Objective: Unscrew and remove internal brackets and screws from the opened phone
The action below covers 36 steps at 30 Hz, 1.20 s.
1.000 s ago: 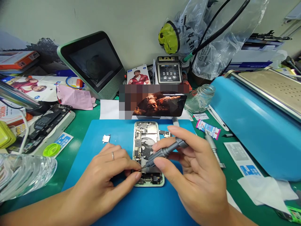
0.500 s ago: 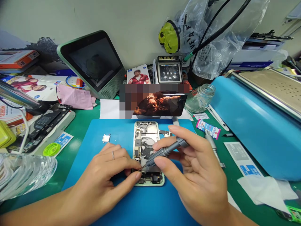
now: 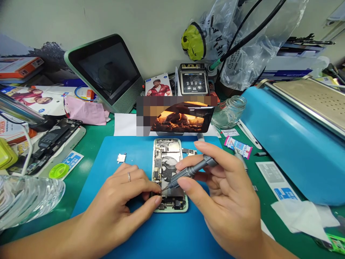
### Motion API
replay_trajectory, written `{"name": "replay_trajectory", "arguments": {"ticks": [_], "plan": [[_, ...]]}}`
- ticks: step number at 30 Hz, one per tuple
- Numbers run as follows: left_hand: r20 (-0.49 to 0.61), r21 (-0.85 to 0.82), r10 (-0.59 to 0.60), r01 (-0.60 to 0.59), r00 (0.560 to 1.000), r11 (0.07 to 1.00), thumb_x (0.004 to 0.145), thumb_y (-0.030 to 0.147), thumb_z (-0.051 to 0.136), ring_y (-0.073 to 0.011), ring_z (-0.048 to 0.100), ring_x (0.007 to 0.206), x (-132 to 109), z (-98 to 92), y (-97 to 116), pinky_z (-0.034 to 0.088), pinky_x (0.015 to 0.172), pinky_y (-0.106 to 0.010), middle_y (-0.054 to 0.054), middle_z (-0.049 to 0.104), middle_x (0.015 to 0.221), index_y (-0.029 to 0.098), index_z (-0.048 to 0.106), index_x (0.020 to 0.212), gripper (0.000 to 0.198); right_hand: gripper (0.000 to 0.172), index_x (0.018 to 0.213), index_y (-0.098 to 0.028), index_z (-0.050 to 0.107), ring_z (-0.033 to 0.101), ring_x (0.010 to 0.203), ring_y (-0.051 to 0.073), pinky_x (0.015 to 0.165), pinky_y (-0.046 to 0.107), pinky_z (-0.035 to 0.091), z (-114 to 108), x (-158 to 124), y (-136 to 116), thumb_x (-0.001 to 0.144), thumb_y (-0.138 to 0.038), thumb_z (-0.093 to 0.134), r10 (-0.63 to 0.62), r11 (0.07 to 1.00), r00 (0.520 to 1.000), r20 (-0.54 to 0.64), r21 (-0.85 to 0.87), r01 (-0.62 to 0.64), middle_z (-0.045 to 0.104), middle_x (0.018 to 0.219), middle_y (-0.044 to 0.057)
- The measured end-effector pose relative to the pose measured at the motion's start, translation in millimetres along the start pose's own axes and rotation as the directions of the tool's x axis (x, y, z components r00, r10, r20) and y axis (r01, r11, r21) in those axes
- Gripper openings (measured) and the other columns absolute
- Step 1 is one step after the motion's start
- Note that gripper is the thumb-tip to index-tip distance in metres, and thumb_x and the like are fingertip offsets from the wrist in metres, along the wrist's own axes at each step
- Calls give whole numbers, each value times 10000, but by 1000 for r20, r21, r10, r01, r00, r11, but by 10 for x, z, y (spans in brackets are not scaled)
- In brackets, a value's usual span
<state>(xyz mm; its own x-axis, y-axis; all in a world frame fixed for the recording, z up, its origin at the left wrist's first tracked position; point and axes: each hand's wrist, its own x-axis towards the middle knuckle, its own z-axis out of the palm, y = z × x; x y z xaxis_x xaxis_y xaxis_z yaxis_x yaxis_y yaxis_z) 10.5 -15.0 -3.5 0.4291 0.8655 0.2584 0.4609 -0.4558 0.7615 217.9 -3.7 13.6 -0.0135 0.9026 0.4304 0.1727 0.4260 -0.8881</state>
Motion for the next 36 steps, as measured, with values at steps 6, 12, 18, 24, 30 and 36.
{"name": "replay_trajectory", "arguments": {"ticks": [6,12,18,24,30,36], "plan": [[-2,-1,-8,8,1000,1000,942,181,640,-160,538,705,-9,6,-2,302,691,-358,43,639,746,209,707,918,76,573,1300,-353,607,763,844,137,682,178,666,-28,-13,27,832,-44,722,-8,1000,1000,-17,-20,8,764,925,-15],[-9,3,-9,9,1000,1000,951,192,627,-161,548,709,-1,10,-4,304,699,-354,42,642,753,210,707,929,85,589,1313,-356,597,759,854,97,686,107,640,-17,-6,64,833,-31,707,-19,1000,1000,2,-17,19,766,941,-34],[-7,35,23,-22,1000,999,959,177,598,-156,531,683,-3,-3,19,291,669,-353,42,629,736,206,694,888,123,583,1317,-344,594,760,859,107,701,128,647,-26,-6,51,838,-34,712,-21,1000,1000,-8,-17,21,770,940,-25],[-31,89,144,-141,989,986,969,147,556,-154,499,647,-25,4,40,279,625,-352,17,595,721,171,688,900,151,518,1290,-311,606,753,868,89,725,102,627,-37,39,39,854,-53,714,-21,999,999,-26,-24,21,769,912,-24],[-19,188,280,-272,960,944,952,120,544,-160,451,565,-45,35,43,268,566,-362,2,558,641,137,711,845,199,488,1288,-313,600,747,865,101,696,126,615,-52,90,69,867,-97,719,11,999,998,-61,-37,-13,763,897,-18],[-48,364,483,-435,874,824,948,167,561,-144,390,469,-150,125,67,246,463,-355,33,502,531,143,729,824,210,506,1296,-329,606,742,845,121,620,155,613,-44,79,81,860,-99,725,-5,997,997,-73,-73,-1,756,885,-17]]}}
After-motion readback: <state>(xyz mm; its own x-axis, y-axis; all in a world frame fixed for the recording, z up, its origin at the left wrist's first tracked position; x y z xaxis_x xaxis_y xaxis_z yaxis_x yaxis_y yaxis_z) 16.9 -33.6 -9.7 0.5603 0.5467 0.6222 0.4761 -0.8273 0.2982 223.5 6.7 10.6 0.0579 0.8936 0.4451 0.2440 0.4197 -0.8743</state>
